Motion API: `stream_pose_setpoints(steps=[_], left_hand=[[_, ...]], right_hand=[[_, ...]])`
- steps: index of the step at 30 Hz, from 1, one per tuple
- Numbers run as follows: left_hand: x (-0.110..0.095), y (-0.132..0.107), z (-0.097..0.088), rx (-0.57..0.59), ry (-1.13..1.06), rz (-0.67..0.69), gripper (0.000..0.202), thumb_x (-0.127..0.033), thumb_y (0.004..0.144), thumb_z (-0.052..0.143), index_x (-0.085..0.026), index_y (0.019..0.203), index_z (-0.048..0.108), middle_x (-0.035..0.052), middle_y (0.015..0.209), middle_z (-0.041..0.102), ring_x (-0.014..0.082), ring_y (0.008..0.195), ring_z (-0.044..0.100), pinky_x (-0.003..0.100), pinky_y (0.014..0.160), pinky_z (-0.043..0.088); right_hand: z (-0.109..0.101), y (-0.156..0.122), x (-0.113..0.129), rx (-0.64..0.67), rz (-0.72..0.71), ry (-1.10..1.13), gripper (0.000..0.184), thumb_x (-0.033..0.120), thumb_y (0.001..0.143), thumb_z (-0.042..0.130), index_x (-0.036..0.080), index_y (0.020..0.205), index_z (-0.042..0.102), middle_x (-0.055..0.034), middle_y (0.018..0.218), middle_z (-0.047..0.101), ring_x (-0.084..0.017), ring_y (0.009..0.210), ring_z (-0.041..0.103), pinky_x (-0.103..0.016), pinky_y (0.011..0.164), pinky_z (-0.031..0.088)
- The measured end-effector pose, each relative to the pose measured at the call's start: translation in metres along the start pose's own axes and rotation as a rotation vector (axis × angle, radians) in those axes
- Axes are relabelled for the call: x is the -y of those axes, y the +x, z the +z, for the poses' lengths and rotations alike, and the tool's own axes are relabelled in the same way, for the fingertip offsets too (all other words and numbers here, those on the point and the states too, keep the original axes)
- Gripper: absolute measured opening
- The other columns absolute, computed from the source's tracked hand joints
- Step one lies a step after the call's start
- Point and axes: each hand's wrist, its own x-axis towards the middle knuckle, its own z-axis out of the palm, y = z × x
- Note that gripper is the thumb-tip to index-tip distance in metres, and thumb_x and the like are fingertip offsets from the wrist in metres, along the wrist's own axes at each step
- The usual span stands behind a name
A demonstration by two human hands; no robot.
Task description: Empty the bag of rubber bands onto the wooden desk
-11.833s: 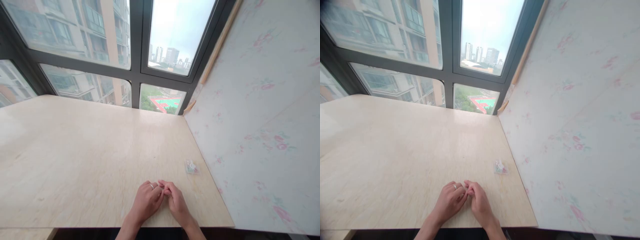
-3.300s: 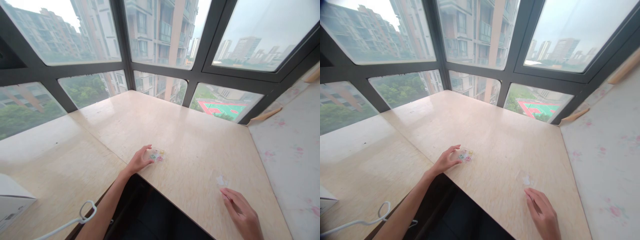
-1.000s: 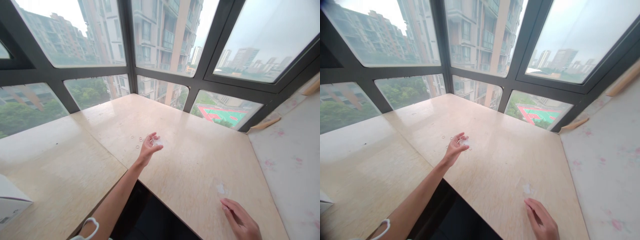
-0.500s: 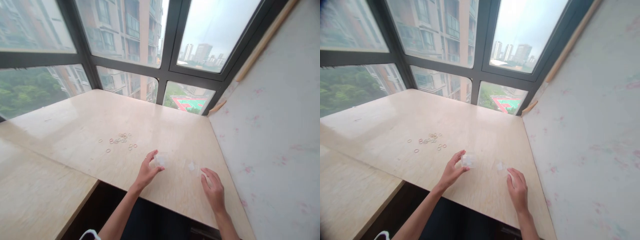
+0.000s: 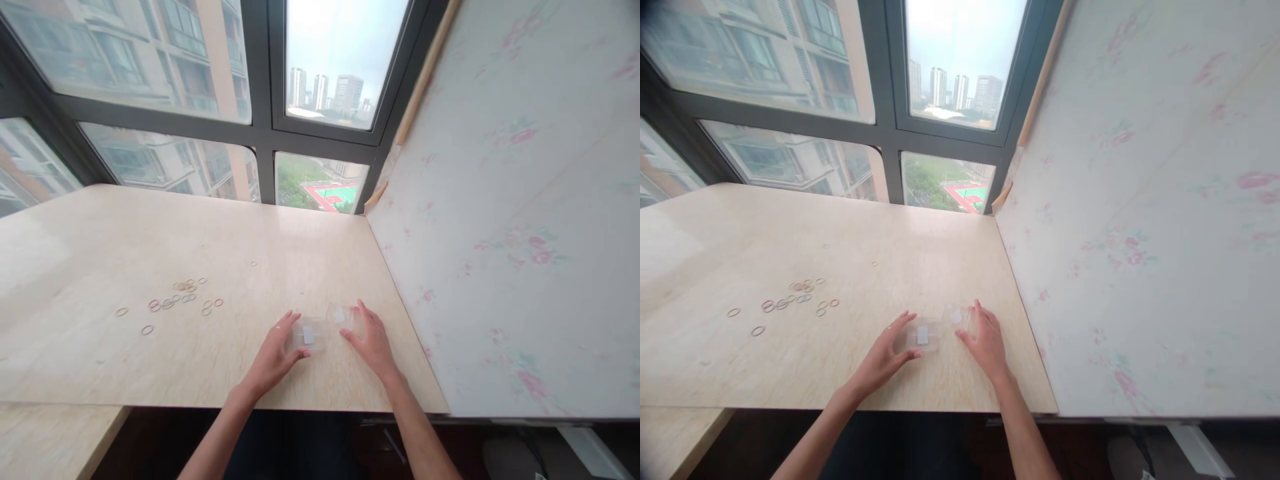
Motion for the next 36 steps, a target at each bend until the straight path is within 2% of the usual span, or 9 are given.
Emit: stream_pose_setpoints(steps=[3, 7, 10, 13, 18, 24, 29, 32, 36], left_hand=[[-0.001, -0.001, 0.0, 0.016, 0.086, 0.024, 0.066, -0.035, 0.078, 0.068, -0.022, 0.137, 0.042, 0.0138, 0.149, 0.038, 0.0289, 0.14, 0.031, 0.051, 0.114, 0.027], [-0.007, 0.0, 0.001, 0.025, 0.165, 0.077, 0.063, -0.029, 0.077, 0.068, -0.023, 0.135, 0.044, 0.0129, 0.143, 0.046, 0.0298, 0.139, 0.032, 0.052, 0.112, 0.03], [-0.014, 0.004, 0.006, 0.024, 0.181, 0.114, 0.061, -0.029, 0.078, 0.068, -0.023, 0.133, 0.044, 0.0121, 0.141, 0.049, 0.0294, 0.14, 0.031, 0.052, 0.112, 0.031], [-0.021, 0.012, 0.014, 0.011, 0.166, 0.14, 0.059, -0.029, 0.079, 0.067, -0.023, 0.133, 0.044, 0.012, 0.14, 0.05, 0.0303, 0.14, 0.03, 0.053, 0.112, 0.03], [-0.031, 0.033, 0.035, 0.024, 0.129, 0.193, 0.059, -0.027, 0.077, 0.067, -0.024, 0.132, 0.045, 0.0117, 0.137, 0.051, 0.0327, 0.14, 0.03, 0.056, 0.11, 0.031], [-0.043, 0.056, 0.054, 0.065, 0.149, 0.246, 0.058, -0.025, 0.075, 0.069, -0.019, 0.129, 0.048, 0.0151, 0.134, 0.053, 0.035, 0.139, 0.03, 0.056, 0.111, 0.029], [-0.042, 0.058, 0.056, 0.087, 0.168, 0.245, 0.059, -0.024, 0.075, 0.069, -0.017, 0.129, 0.048, 0.0159, 0.137, 0.05, 0.0352, 0.139, 0.029, 0.055, 0.112, 0.027], [-0.037, 0.053, 0.055, 0.077, 0.145, 0.238, 0.067, -0.028, 0.075, 0.07, -0.017, 0.135, 0.042, 0.0173, 0.142, 0.044, 0.0339, 0.14, 0.028, 0.055, 0.112, 0.027], [-0.031, 0.042, 0.047, 0.04, 0.118, 0.221, 0.068, -0.031, 0.078, 0.067, -0.02, 0.139, 0.037, 0.0163, 0.146, 0.04, 0.0312, 0.14, 0.029, 0.054, 0.113, 0.027]], right_hand=[[-0.004, -0.001, 0.004, -0.077, 0.038, 0.071, 0.075, 0.045, 0.081, 0.066, 0.021, 0.144, 0.035, -0.0118, 0.116, 0.065, -0.028, 0.111, 0.058, -0.049, 0.097, 0.044], [-0.009, -0.003, 0.002, -0.335, 0.156, 0.107, 0.063, 0.053, 0.08, 0.064, 0.018, 0.131, 0.049, -0.0142, 0.115, 0.063, -0.028, 0.109, 0.057, -0.047, 0.096, 0.044], [-0.012, -0.003, -0.005, -0.507, 0.294, 0.093, 0.061, 0.057, 0.079, 0.062, 0.016, 0.123, 0.053, -0.0157, 0.115, 0.062, -0.029, 0.109, 0.057, -0.047, 0.095, 0.044], [-0.014, -0.004, -0.014, -0.583, 0.369, 0.007, 0.062, 0.059, 0.079, 0.06, 0.013, 0.12, 0.055, -0.0188, 0.115, 0.062, -0.033, 0.108, 0.056, -0.049, 0.093, 0.043], [-0.012, -0.006, -0.024, -0.573, 0.433, -0.128, 0.061, 0.055, 0.082, 0.058, 0.01, 0.122, 0.053, -0.0228, 0.116, 0.062, -0.037, 0.108, 0.055, -0.052, 0.094, 0.041], [-0.004, -0.008, -0.035, -0.506, 0.461, -0.148, 0.058, 0.046, 0.086, 0.052, 0.01, 0.131, 0.046, -0.0235, 0.122, 0.059, -0.038, 0.115, 0.051, -0.053, 0.098, 0.036], [-0.003, -0.007, -0.034, -0.503, 0.443, -0.098, 0.062, 0.039, 0.085, 0.053, 0.008, 0.137, 0.041, -0.025, 0.132, 0.052, -0.039, 0.126, 0.043, -0.056, 0.105, 0.03], [-0.008, -0.006, -0.025, -0.502, 0.435, -0.042, 0.057, 0.039, 0.086, 0.05, 0.007, 0.133, 0.045, -0.0249, 0.131, 0.053, -0.037, 0.125, 0.045, -0.054, 0.103, 0.034], [-0.016, -0.006, -0.008, -0.507, 0.299, 0.099, 0.04, 0.038, 0.09, 0.048, 0.014, 0.122, 0.053, -0.0166, 0.119, 0.062, -0.029, 0.114, 0.056, -0.049, 0.098, 0.043]])
